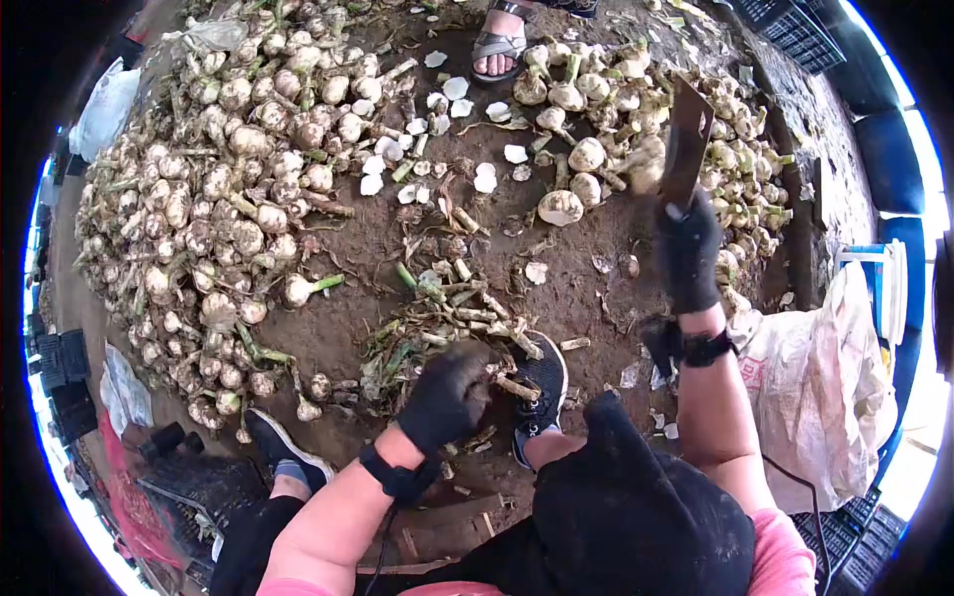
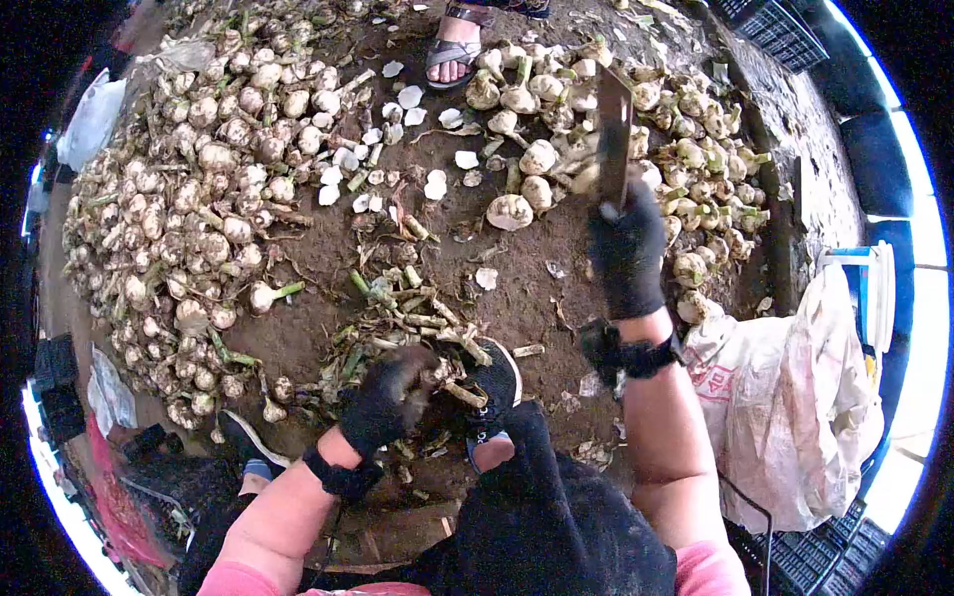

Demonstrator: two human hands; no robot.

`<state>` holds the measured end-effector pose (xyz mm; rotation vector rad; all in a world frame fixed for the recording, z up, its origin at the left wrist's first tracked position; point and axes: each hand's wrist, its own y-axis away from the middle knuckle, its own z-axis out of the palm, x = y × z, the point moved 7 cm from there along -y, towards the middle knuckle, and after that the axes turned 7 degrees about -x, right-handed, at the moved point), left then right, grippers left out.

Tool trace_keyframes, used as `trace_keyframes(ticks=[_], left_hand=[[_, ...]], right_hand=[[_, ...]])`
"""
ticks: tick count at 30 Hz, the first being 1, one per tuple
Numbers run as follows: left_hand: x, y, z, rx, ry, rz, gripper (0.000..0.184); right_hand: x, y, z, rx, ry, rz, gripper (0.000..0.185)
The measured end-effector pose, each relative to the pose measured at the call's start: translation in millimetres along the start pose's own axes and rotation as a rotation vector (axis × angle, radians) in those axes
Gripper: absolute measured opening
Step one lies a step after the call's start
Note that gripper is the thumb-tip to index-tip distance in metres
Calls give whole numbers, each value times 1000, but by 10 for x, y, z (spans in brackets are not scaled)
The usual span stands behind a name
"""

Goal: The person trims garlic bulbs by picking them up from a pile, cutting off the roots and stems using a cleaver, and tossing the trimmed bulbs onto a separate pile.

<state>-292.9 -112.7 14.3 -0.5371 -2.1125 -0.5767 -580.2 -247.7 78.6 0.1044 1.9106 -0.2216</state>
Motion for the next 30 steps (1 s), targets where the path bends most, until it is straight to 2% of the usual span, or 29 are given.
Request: trace_keyframes(ticks=[1, 2, 4, 5, 6, 8, 9, 10, 11, 12, 14, 15, 17, 18, 19, 21, 22, 23, 25, 26, 27, 28, 29, 30], left_hand=[[-17, 18, 229, -116, -163, 130, 40], [-112, 33, 364, -113, -168, 138, 40], [-367, 30, 579, -94, -465, -23, 37], [-443, -8, 618, -96, -462, -14, 37], [-574, -12, 561, 17, -63, -55, 34], [-438, -80, 293, 100, 712, -231, 25], [-328, -112, 170, 101, 706, -231, 25], [-121, -142, -74, 209, 416, -36, 25], [79, -119, -228, 313, 123, 156, 24], [132, -143, -262, 253, 191, 232, 22], [192, -89, -359, 198, 279, 234, 34], [267, -89, -478, 214, 386, 241, 43], [182, -1, -622, 417, 403, 41, 56], [2, 26, -514, 377, 678, -107, 62], [-21, 32, -418, 161, 668, -218, 60], [92, -35, -268, -25, 915, -246, 55], [-193, 5, -72, 151, 910, -166, 49], [-314, -30, 61, 233, 1149, -202, 44], [-126, -11, -47, 196, 1195, -363, 49], [-186, -18, -13, 195, 1193, -361, 49], [-240, -23, -22, 216, 962, -241, 45], [-232, -19, -39, 231, 732, -126, 41], [-299, 2, 12, 229, 734, -129, 41], [-397, 16, 97, 184, 819, -236, 32]], right_hand=[[-375, -72, -116, 71, 506, -136, 19], [-263, -80, -135, 39, 412, -123, 21], [40, 140, 175, -146, 204, -34, 25], [193, 259, 331, -229, 106, 24, 27], [377, 514, 518, -300, -254, 321, 27], [483, 789, 779, -448, 104, 261, 25], [547, 898, 952, -531, -186, 425, 25], [468, 983, 1133, -573, -450, 618, 26], [310, 1129, 1239, -653, -522, 774, 25], [256, 1147, 1330, -733, -542, 756, 25], [111, 1161, 1404, -879, -502, 656, 26], [65, 1167, 1425, -881, -503, 653, 26], [-110, 1070, 1432, -797, -438, 424, 32], [-245, 1060, 1398, -791, -447, 599, 33], [-350, 1051, 1394, -799, -446, 596, 33], [-521, 1034, 1408, -834, -285, 419, 30], [-496, 1060, 1438, -840, -288, 418, 30], [-480, 1059, 1461, -827, -293, 317, 30], [-421, 1060, 1474, -787, -300, 116, 33], [-382, 980, 1380, -678, -57, -37, 31], [-395, 946, 1320, -676, -57, -34, 31], [-481, 939, 1271, -705, 123, -122, 30], [-549, 948, 1258, -733, 303, -212, 29], [-534, 1001, 1286, -810, 333, -190, 27]])
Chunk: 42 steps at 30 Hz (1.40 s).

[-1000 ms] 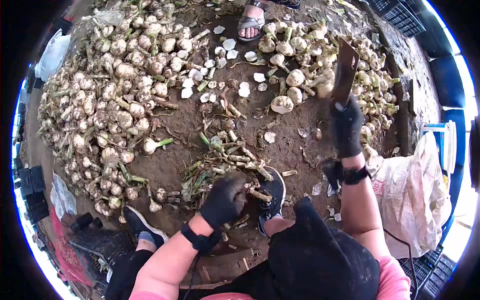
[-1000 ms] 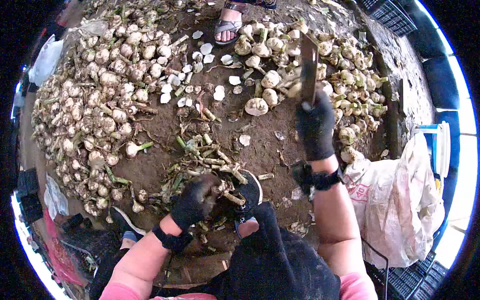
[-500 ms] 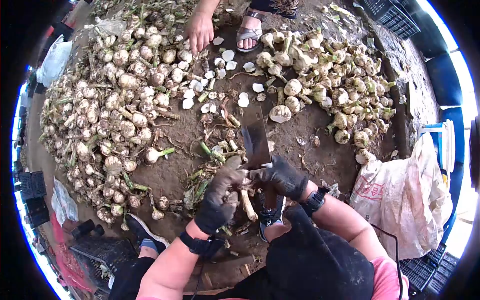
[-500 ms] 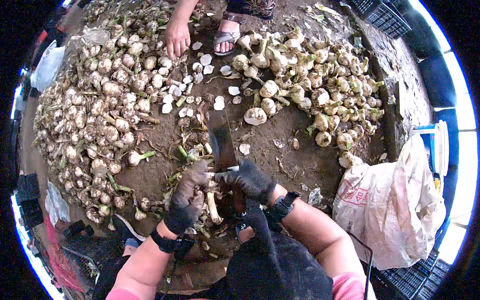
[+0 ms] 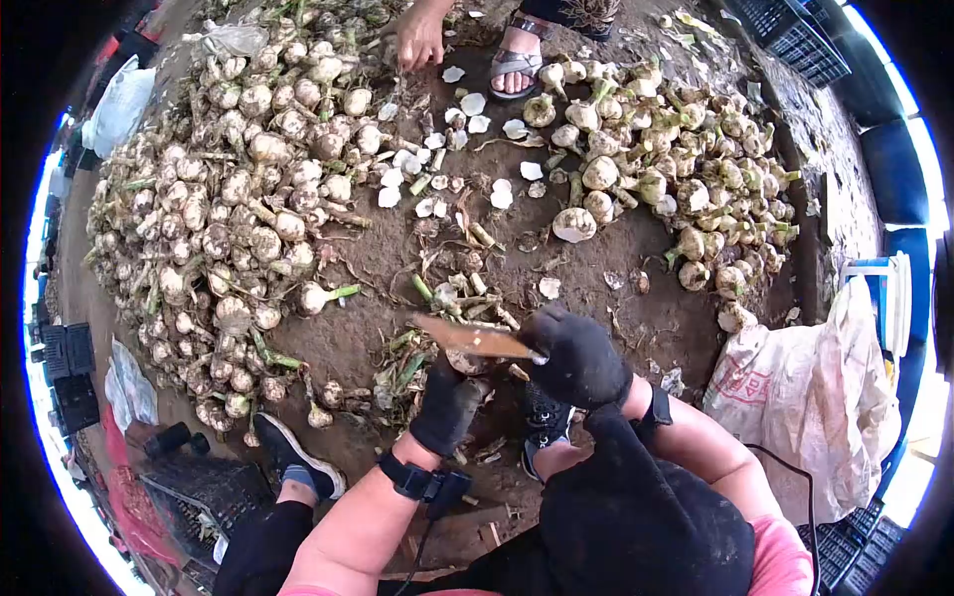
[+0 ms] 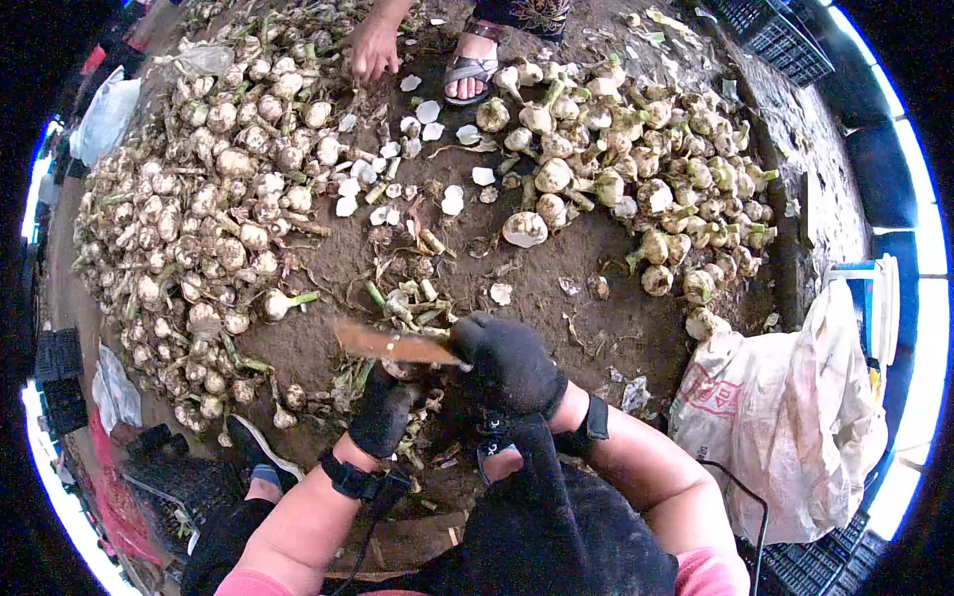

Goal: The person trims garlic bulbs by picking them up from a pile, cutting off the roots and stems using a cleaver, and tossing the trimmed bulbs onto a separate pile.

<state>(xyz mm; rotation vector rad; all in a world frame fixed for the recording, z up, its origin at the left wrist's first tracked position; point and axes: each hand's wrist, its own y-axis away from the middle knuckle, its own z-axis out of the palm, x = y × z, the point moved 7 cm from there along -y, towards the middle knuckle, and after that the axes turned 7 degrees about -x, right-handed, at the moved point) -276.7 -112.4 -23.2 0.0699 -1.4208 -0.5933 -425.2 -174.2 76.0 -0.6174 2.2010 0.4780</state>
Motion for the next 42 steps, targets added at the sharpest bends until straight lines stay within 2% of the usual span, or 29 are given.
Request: trace_keyframes(ticks=[1, 2, 7, 9, 10, 12, 14, 15, 16, 17, 18, 19, 20, 22, 23, 25, 26, 28, 29, 31, 32, 33, 35, 36, 37, 39, 40, 41, 42], left_hand=[[-158, -1, -22, -6, 70, -121, 27], [-420, 2, -83, -63, -62, -41, 30], [-127, 55, -56, -166, -5, 31, 33], [-71, 72, -79, -195, -349, 133, 35], [-25, 140, -112, -72, -333, 35, 36], [-85, 191, -167, -70, -328, 35, 35], [-230, 243, -171, -17, 418, -145, 34], [-90, 299, -129, -21, 413, -150, 34], [55, 322, -7, -147, 619, -142, 40], [270, 362, 19, -218, 320, -30, 46], [487, 413, 44, -249, 25, 92, 53], [491, 395, 33, -236, 28, 92, 53], [421, 335, 7, -194, 67, -29, 53], [320, 163, -5, -155, 143, -153, 57], [357, 61, 43, -157, 236, -62, 59], [443, 22, 61, -137, -39, 96, 59], [468, 23, 49, -137, -37, 89, 59], [723, 17, -52, 37, -884, 184, 59], [728, 11, -65, 45, -889, 187, 59], [586, 6, -41, -53, -13, 50, 60], [521, 15, -43, -73, 73, -100, 54], [438, 22, -70, -76, 71, -106, 54], [504, 19, -103, -17, -611, 241, 49], [648, 55, -40, 19, -512, 211, 41], [726, 115, -4, 17, -508, 212, 41], [822, 202, 22, -87, -114, 232, 36], [1004, 242, -15, -83, -350, 430, 32], [1007, 197, -66, -64, -356, 434, 32], [884, 107, -125, -23, -364, 314, 37]], right_hand=[[-40, 19, 22, 2, 0, 2, 27], [-109, 24, 91, -41, 53, -13, 29], [-135, 7, 259, -139, 184, -22, 31], [-180, -22, 244, -174, 215, 17, 31], [-181, -35, 246, -208, 251, 56, 31], [-170, -48, 250, -174, 228, 22, 32], [-66, -32, 285, -142, 200, -7, 32], [86, -8, 288, -105, 244, 39, 28], [245, -9, 245, -65, 293, 79, 24], [535, -11, 148, -44, 220, 270, 24], [767, 66, 36, -1, 180, 343, 23], [880, 95, -50, 29, 143, 404, 23], [841, 127, 37, 19, 142, 398, 23], [437, 72, 146, 76, -831, 170, 23], [272, 46, 194, -62, -822, 293, 26], [140, -43, 154, -34, -605, 200, 21], [162, -23, 188, -37, -609, 204, 21], [38, -83, 89, 86, -552, -78, 22], [15, -107, 113, 86, -552, -87, 22], [-102, -118, 67, 179, -571, -86, 20], [-29, -79, 125, 53, -827, 131, 18], [36, -81, 109, 56, -832, 134, 18], [223, -155, 38, 9, -390, 195, 16], [141, -181, -31, 71, -307, 56, 15], [185, -156, -38, 70, -304, 58, 15], [480, -70, 215, -311, -138, 240, 18], [640, -8, 241, -352, -21, 213, 17], [801, 104, 257, -319, -33, 282, 15], [754, 118, 208, -168, -234, 264, 17]])
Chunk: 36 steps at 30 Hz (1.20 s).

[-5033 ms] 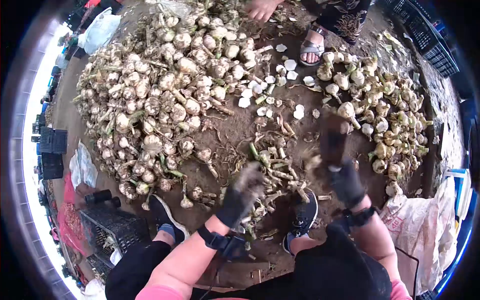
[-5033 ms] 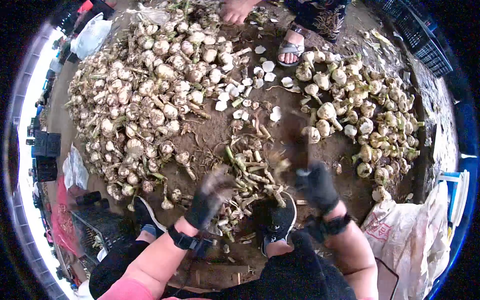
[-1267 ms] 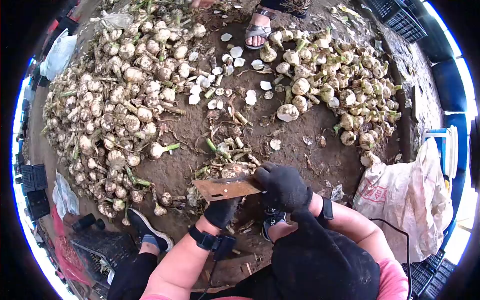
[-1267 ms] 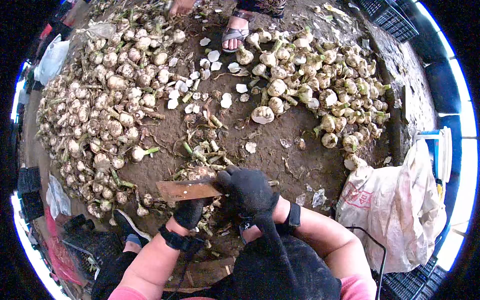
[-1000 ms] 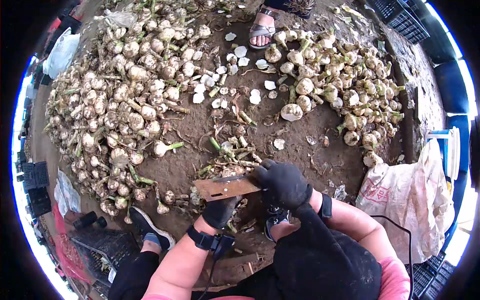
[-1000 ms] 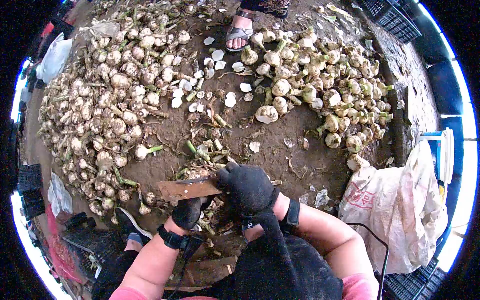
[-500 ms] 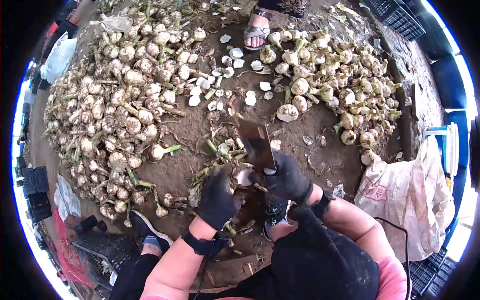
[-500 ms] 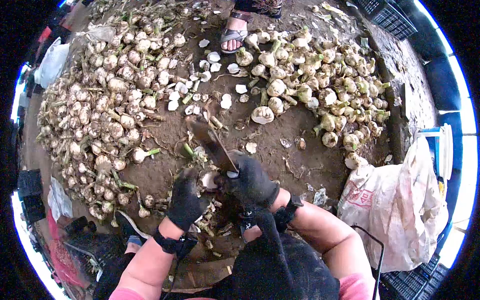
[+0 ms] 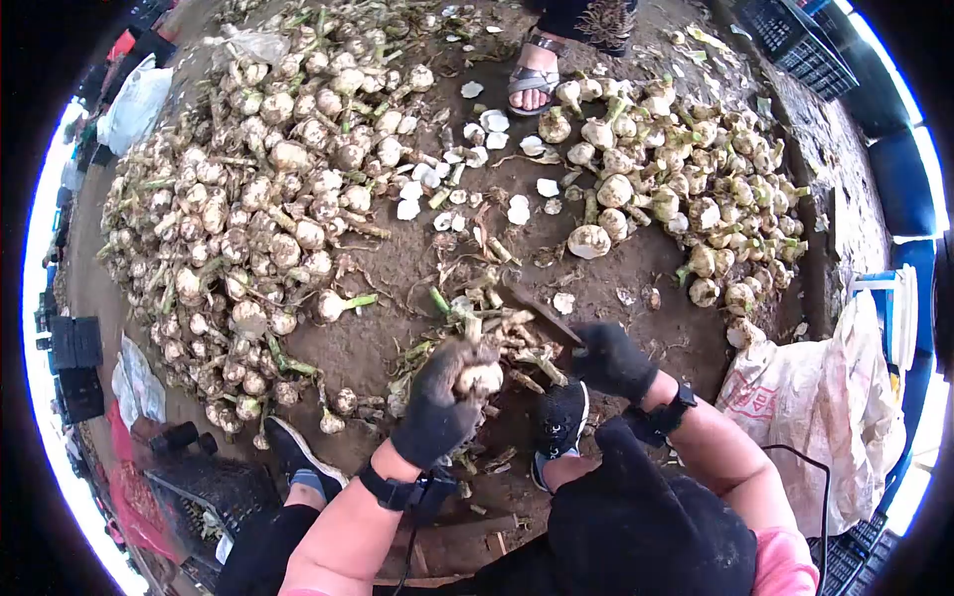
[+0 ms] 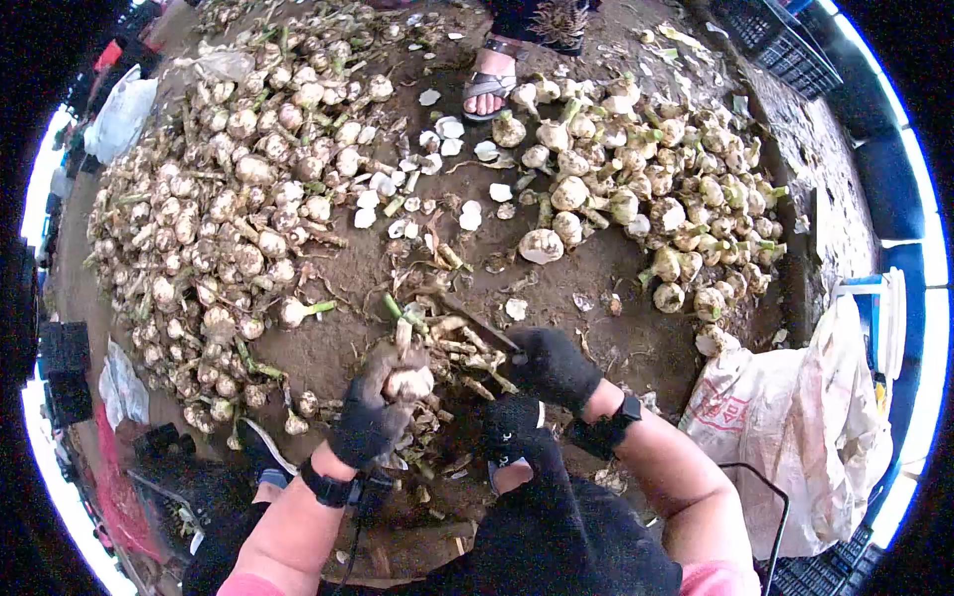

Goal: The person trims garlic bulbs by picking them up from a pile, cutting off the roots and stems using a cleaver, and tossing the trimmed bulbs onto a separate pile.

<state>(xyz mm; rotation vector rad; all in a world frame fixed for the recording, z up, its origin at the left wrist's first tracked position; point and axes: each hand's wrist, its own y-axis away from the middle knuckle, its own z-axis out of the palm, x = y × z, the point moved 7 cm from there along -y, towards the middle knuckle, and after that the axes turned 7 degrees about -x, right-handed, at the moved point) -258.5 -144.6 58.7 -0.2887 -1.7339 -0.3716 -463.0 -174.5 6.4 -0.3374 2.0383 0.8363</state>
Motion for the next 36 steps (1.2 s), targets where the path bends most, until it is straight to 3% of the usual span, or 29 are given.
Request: trace_keyframes(ticks=[1, 3, 5, 6, 7, 9, 10, 11, 13, 15, 17, 18, 19, 20, 23, 24, 25, 27, 28, 29, 31, 32, 34, 36], left_hand=[[-163, -1, 6, 17, -10, -132, 42], [-224, -18, 70, 64, -39, -116, 61], [-22, -30, 298, -50, 332, -152, 69], [23, -41, 188, -40, 319, -154, 69], [-4, -65, 152, -177, 324, -267, 70], [-587, 59, -12, -119, 447, -297, 66], [-765, 102, -361, 122, 267, -381, 55], [-1296, 270, -724, 562, 652, -380, 48], [-1831, 533, -1399, 847, 321, -598, 63], [-2285, 597, -1792, 833, 97, -895, 81], [-2244, 463, -2071, 857, -277, -808, 83], [-2150, 397, -2138, 863, -419, -787, 82], [-1993, 359, -2150, 857, -466, -809, 81], [-2100, 321, -2155, 874, -356, -711, 70], [-1454, -6, -1596, 476, -80, -306, 56], [-1119, -35, -1361, 375, -289, -165, 56], [-819, -41, -1089, 275, -485, -19, 57], [-513, -46, -591, 62, -423, 22, 62], [-671, -13, -378, 30, -50, -68, 65], [-433, -38, -254, 42, 64, -58, 69], [-305, -9, -158, 141, 282, -60, 67], [-389, 27, -142, 148, 284, -56, 67], [-663, 82, -79, 83, 379, -249, 56], [-541, 176, -52, 95, 467, -236, 53]], right_hand=[[-63, 32, -22, 113, -222, -47, 19], [-615, 43, -24, 91, -374, -248, 32], [-866, -13, 120, 61, -268, -216, 32], [-747, -37, 162, 55, -275, -230, 32], [-499, -66, 132, 105, -274, -265, 32], [-564, -66, -205, 238, -398, -265, 28], [-247, -42, -562, 489, -339, -169, 21], [72, 15, -896, 729, -291, -50, 15], [-357, 321, -1414, 973, 366, -142, 18], [-97, 382, -1511, 955, 78, 11, 22], [-151, 233, -1131, 821, -233, -199, 22], [-246, 186, -955, 747, 11, -135, 31], [-232, 113, -763, 635, 85, -104, 26], [-192, 60, -606, 560, 68, -93, 28], [-520, -90, -332, 449, 195, -201, 25], [-190, -179, -139, 330, -321, -42, 26], [-380, -262, -59, 288, -327, -157, 28], [-665, -343, 142, 134, -532, -129, 34], [-731, -385, 254, 92, -646, -184, 33], [-822, -350, 292, 9, -597, -48, 34], [-919, -300, 343, 22, -702, -124, 35], [-920, -273, 347, 18, -695, -126, 35], [-848, -256, 395, -2, -649, -49, 36], [-833, -281, 432, -19, -618, -115, 37]])
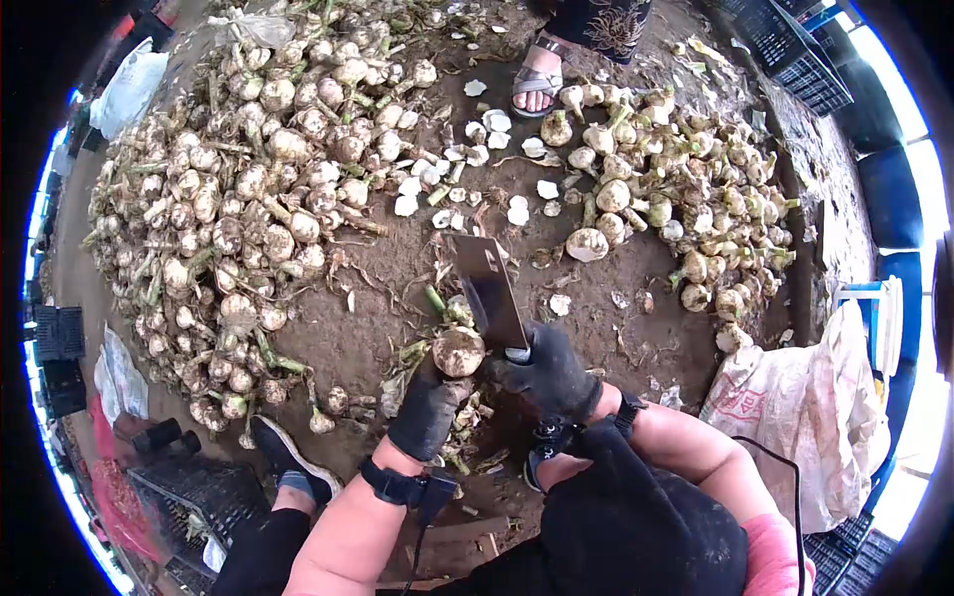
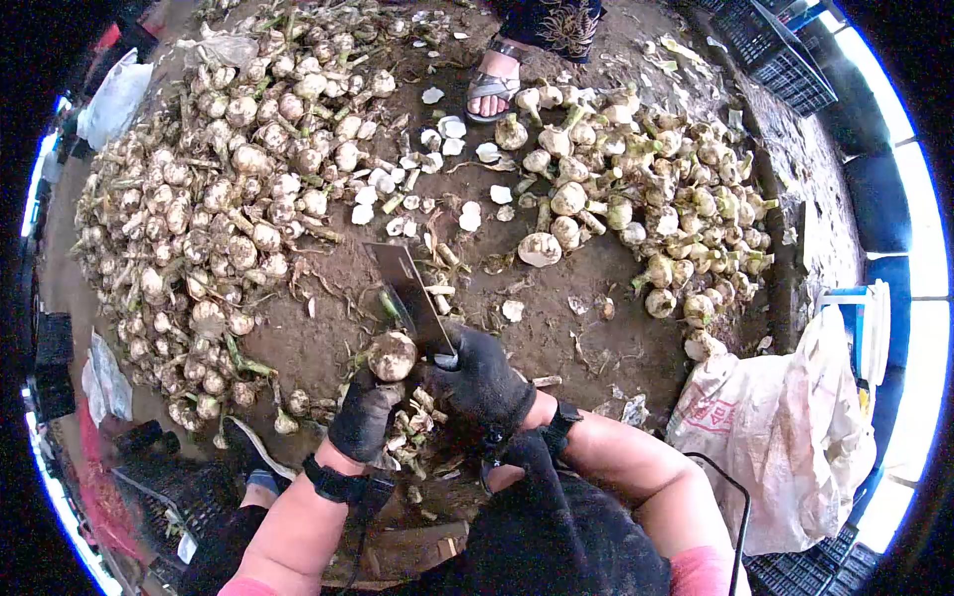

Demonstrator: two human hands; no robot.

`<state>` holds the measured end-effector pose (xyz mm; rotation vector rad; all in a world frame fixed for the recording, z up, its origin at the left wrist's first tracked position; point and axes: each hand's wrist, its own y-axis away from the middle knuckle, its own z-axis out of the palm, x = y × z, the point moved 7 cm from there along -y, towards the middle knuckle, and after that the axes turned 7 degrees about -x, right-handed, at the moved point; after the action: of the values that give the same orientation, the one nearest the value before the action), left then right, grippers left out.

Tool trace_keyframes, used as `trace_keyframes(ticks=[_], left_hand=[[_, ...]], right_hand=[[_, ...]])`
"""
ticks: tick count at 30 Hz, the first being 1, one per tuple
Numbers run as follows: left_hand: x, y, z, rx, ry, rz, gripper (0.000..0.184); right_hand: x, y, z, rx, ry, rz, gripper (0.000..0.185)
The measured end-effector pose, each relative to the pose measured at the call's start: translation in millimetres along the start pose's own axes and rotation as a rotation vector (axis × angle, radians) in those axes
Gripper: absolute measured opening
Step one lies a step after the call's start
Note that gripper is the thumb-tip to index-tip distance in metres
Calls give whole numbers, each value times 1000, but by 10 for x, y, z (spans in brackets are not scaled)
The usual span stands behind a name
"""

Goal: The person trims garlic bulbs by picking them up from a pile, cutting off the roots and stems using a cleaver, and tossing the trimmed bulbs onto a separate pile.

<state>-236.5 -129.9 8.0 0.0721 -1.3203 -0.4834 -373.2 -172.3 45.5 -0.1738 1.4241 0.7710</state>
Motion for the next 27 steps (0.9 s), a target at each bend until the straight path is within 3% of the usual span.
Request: trace_keyframes(ticks=[1, 2, 3, 5, 6, 7, 9, 11, 17, 21, 23, 25, 27], left_hand=[[59, 41, 56, -8, 94, 7, 49], [-68, 23, 33, 2, 169, 34, 48], [-101, 15, 25, 1, 164, 32, 48], [-146, -4, 64, -66, 251, -6, 47], [-134, -32, 62, -112, -106, -40, 43], [-274, -31, -8, -113, -110, -42, 43], [-525, -31, -24, -195, -815, 40, 35], [-649, -22, -39, -140, -430, 1, 32], [-431, -42, 86, -288, -562, -16, 37], [-504, 24, 69, -279, -629, -62, 35], [-517, 34, 26, -158, -544, 41, 31], [-572, 42, 54, -217, -490, 1, 32], [-562, 152, 35, -143, -51, -181, 34]], right_hand=[[-25, 6, 19, -29, 31, -51, 39], [-71, 37, -47, -17, 276, -55, 36], [-150, 57, -90, -15, 272, -57, 36], [-404, 118, -135, 80, 964, -198, 31], [-417, 131, -150, 52, 977, -213, 29], [-434, 140, -147, 55, 973, -214, 29], [-420, 179, -74, -31, 1070, -215, 30], [-432, 188, -67, -21, 1063, -310, 32], [-408, 217, -63, -81, 1057, -279, 33], [-395, 235, -49, -164, 1015, -213, 28], [-352, 231, -56, -173, 1042, -190, 28], [-308, 231, -95, -126, 1053, -222, 29], [-296, 218, -118, -128, 1015, -240, 30]])
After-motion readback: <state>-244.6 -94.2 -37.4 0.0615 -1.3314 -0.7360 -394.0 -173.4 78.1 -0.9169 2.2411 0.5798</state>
